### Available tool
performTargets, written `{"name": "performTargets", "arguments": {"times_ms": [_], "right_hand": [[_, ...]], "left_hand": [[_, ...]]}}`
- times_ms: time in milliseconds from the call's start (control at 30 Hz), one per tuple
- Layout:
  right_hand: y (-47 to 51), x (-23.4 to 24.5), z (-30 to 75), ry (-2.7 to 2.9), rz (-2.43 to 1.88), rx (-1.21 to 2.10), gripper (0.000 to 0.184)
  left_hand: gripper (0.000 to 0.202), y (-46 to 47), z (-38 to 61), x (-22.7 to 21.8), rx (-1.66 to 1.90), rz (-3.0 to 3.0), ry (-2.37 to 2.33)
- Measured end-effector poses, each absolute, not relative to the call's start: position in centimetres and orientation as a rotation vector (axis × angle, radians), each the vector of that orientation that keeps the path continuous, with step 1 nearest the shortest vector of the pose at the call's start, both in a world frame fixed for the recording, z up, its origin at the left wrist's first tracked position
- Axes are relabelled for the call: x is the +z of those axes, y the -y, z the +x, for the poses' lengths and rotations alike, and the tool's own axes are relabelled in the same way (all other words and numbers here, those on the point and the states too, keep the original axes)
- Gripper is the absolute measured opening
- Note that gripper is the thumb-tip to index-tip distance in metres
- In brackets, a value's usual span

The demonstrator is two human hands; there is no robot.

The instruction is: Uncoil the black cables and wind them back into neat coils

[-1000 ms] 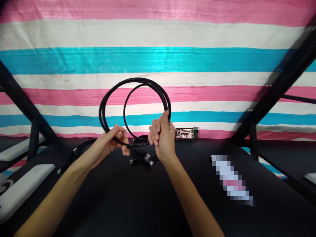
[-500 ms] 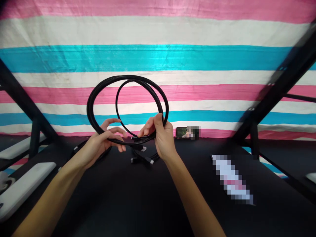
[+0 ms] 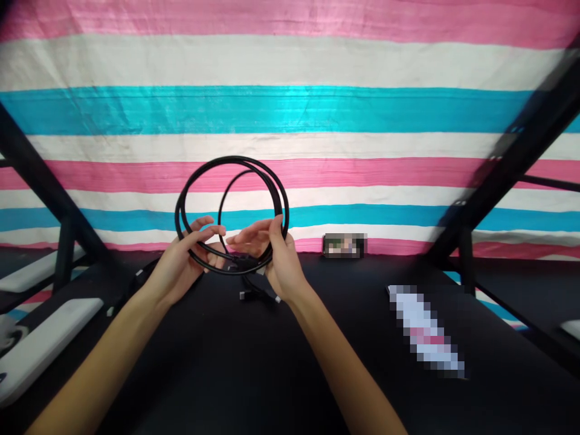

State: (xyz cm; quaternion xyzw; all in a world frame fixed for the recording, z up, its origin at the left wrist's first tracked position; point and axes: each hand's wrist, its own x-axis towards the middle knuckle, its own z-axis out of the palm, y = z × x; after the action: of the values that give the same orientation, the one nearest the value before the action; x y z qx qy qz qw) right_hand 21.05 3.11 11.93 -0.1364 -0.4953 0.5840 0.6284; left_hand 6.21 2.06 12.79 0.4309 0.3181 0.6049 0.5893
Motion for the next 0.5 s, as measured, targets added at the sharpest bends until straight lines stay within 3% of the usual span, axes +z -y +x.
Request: {"name": "performTargets", "arguments": {"times_ms": [133, 300, 500], "right_hand": [[-3.1, 11.2, 20.8, 1.168, -0.209, 1.549, 0.048], [-3.1, 11.3, 21.2, 1.183, -0.156, 1.582, 0.044], [-3.0, 12.6, 22.8, 1.231, -0.247, 1.598, 0.040]], "left_hand": [[0.023, -2.3, 6.7, 12.5, 1.381, 0.781, -0.829], [0.015, -2.4, 7.2, 11.9, 1.254, 0.733, -0.857], [0.040, -3.1, 6.9, 11.1, 1.368, 1.156, -1.047]]}}
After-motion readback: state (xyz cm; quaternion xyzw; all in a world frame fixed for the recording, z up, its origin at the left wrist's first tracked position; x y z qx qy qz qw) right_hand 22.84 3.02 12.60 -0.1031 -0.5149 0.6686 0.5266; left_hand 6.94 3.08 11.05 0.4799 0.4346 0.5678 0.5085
